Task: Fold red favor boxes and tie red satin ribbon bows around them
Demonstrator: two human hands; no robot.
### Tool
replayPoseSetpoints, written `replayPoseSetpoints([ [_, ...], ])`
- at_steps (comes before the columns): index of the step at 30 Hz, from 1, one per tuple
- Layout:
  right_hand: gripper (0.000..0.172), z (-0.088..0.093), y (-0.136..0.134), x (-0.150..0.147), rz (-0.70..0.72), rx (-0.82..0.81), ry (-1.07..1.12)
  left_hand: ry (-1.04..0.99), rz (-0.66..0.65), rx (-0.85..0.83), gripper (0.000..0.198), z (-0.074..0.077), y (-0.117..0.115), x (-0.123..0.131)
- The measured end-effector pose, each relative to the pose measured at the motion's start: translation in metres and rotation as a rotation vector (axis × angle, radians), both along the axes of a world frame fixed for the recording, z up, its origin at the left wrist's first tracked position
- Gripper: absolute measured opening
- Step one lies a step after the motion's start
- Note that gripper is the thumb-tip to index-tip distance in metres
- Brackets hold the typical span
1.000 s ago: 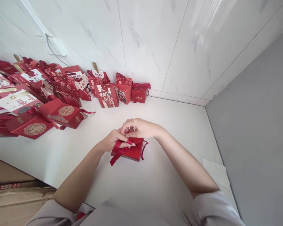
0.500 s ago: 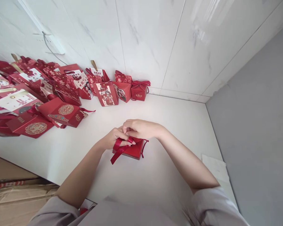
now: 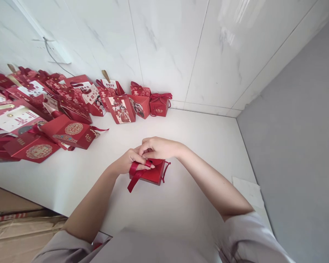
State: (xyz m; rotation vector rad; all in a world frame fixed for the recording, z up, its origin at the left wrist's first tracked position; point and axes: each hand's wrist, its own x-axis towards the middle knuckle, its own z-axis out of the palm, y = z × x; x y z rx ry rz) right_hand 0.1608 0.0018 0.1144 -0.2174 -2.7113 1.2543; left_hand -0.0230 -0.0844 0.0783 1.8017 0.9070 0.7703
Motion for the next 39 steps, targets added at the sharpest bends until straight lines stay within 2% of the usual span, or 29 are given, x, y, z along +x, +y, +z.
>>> replayPoseSetpoints([
  [3, 0.025, 0.0, -0.001, 0.006, -0.026, -0.087, -0.001, 0.075, -0.015, 0.04, 0.017, 0.0, 0.002, -0.004],
  [7, 0.031, 0.004, -0.004, 0.009, -0.032, -0.148, -0.14, 0.074, -0.034, 0.059, 0.016, 0.0, 0.004, -0.006],
  [13, 0.032, 0.005, 0.007, -0.008, 0.061, -0.231, -0.152, 0.006, -0.051, 0.036, 0.017, -0.001, 0.003, -0.004],
  [18, 0.027, -0.003, 0.011, -0.02, 0.04, -0.151, -0.069, -0.04, -0.044, -0.008, 0.018, -0.001, 0.002, -0.005],
  [24, 0.027, -0.02, 0.01, -0.013, 0.018, -0.31, 0.02, 0.0, -0.055, 0.017, 0.017, 0.002, 0.002, -0.005],
  [28, 0.026, -0.021, 0.012, -0.008, 0.102, -0.405, -0.016, 0.013, -0.109, 0.017, 0.018, 0.003, 0.003, -0.002],
  [33, 0.026, -0.013, 0.015, -0.014, 0.181, -0.329, -0.124, -0.016, -0.153, -0.035, 0.019, 0.003, 0.003, -0.002],
  [39, 0.028, -0.019, 0.005, -0.013, 0.016, -0.324, -0.021, -0.051, -0.113, -0.038, 0.018, 0.002, 0.002, -0.003],
])
